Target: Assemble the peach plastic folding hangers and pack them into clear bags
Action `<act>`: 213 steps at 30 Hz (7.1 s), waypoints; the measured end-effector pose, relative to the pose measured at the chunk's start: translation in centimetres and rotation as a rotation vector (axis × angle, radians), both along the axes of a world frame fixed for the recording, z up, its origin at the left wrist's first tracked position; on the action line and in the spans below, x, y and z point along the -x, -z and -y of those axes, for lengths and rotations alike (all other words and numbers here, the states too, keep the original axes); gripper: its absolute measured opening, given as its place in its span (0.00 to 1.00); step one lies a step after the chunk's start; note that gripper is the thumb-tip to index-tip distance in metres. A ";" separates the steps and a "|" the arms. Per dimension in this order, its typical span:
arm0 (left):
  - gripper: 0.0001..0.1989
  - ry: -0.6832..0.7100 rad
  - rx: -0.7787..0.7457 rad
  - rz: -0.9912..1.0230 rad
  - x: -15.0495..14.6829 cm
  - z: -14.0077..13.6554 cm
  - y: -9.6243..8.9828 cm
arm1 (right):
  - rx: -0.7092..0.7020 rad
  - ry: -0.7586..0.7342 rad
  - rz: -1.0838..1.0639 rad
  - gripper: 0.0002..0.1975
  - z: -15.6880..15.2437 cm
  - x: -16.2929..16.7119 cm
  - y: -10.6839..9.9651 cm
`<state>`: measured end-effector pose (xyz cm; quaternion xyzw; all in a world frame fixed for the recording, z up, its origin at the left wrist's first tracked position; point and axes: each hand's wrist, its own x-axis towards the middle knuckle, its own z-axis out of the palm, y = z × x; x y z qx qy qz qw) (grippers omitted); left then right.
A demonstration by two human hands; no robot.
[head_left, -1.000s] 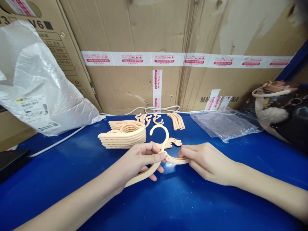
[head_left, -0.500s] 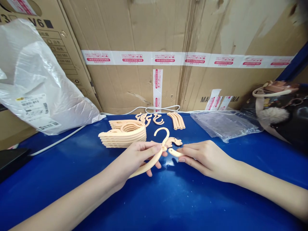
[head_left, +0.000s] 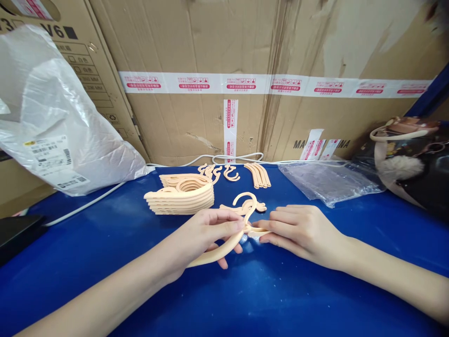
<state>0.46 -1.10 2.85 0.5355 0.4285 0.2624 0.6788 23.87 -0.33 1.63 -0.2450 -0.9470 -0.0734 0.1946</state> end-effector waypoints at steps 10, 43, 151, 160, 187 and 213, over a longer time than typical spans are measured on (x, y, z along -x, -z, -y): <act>0.12 -0.009 -0.026 -0.095 0.0 -0.2 0.0 | 0.070 0.029 0.019 0.20 1.2 0.6 0.1; 0.14 0.152 -0.124 -0.167 -0.3 -1.0 1.5 | 0.363 0.083 0.044 0.19 1.3 0.6 0.3; 0.14 0.177 -1.565 -1.230 -0.2 0.9 1.6 | 0.108 0.091 0.139 0.16 -0.6 -0.8 -1.2; 0.07 0.185 -1.542 -1.224 -0.1 0.3 2.4 | -0.048 0.038 0.171 0.15 -0.3 0.0 -0.1; 0.10 0.063 -1.244 -0.898 -0.2 1.5 1.4 | 0.054 0.056 0.107 0.19 0.1 -0.3 0.2; 0.14 0.251 -1.520 -1.026 -0.3 1.2 1.9 | 0.064 0.037 0.055 0.19 0.8 0.0 0.4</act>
